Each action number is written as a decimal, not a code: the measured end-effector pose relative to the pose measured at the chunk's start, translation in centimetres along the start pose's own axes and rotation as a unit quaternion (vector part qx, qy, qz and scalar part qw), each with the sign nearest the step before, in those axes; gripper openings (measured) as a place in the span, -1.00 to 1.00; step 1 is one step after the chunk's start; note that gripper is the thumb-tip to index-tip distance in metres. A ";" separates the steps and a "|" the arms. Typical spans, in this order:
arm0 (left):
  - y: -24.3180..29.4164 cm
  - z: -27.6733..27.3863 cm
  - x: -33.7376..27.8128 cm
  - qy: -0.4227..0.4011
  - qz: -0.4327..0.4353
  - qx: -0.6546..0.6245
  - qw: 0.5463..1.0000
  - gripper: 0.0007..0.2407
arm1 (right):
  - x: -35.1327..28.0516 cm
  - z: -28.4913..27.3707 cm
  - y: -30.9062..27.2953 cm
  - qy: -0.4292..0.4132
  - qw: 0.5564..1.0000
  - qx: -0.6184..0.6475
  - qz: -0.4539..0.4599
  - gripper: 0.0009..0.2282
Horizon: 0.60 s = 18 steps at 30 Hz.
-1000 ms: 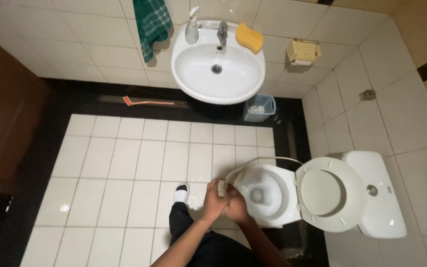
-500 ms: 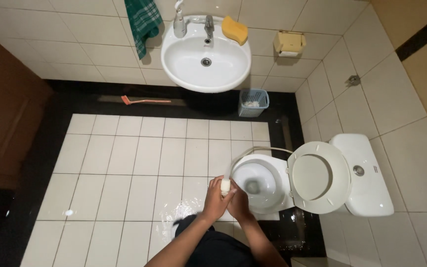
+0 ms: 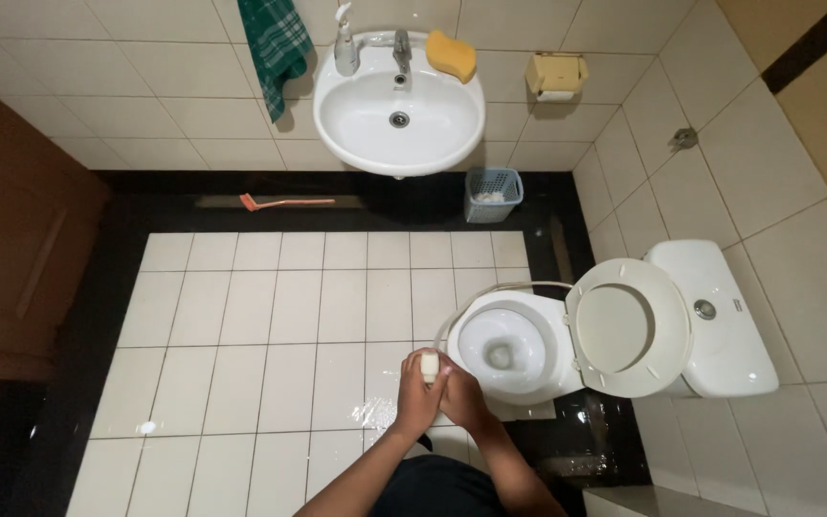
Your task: The person uses a handheld bidet sprayer to rinse the toilet bowl and the surrounding floor area. Afterward, they take a green towel and wipe the floor tiles near the sink and the base of the door.
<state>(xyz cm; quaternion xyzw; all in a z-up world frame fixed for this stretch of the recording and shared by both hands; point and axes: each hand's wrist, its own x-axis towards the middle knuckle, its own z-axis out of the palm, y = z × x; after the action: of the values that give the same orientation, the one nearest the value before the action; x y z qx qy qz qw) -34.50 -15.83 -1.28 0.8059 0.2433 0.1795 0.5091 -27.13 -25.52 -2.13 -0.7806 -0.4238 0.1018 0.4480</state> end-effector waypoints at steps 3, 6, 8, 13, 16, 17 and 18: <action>0.1 -0.2 0.1 -0.012 -0.034 -0.034 0.999 -0.67 | 0.1 0.8 1.1 0.001 1.000 -0.019 -0.008 -0.51; 0.3 -0.6 -0.4 -0.023 -0.035 -0.046 0.998 -0.71 | -0.8 1.5 1.7 0.003 0.998 -0.069 -0.006 -0.53; 0.1 -0.8 -0.9 -0.022 -0.038 -0.048 0.998 -0.72 | -1.3 2.1 2.0 0.001 0.997 -0.072 -0.007 -0.59; -0.6 -0.7 -1.9 -0.027 -0.051 -0.069 0.996 -0.71 | -2.5 2.9 1.6 -0.047 0.991 -0.056 0.108 -0.59; -1.6 -0.5 -3.0 -0.051 -0.070 -0.041 0.995 -0.69 | -3.2 2.8 0.0 0.015 0.999 -0.042 0.020 -0.62; -1.9 -0.5 -3.3 -0.050 -0.066 -0.045 0.996 -0.66 | -3.6 2.9 -0.1 -0.007 0.998 -0.038 0.048 -0.62; -2.1 -0.3 -3.5 -0.048 -0.061 -0.050 0.996 -0.64 | -3.9 2.9 -0.1 -0.028 0.996 -0.034 0.075 -0.61</action>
<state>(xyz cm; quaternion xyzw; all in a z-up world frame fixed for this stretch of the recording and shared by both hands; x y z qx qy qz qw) -38.00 -16.84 -3.23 0.7707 0.2577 0.1216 0.5700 -31.17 -26.65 -4.64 -0.8217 -0.3799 0.1428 0.4001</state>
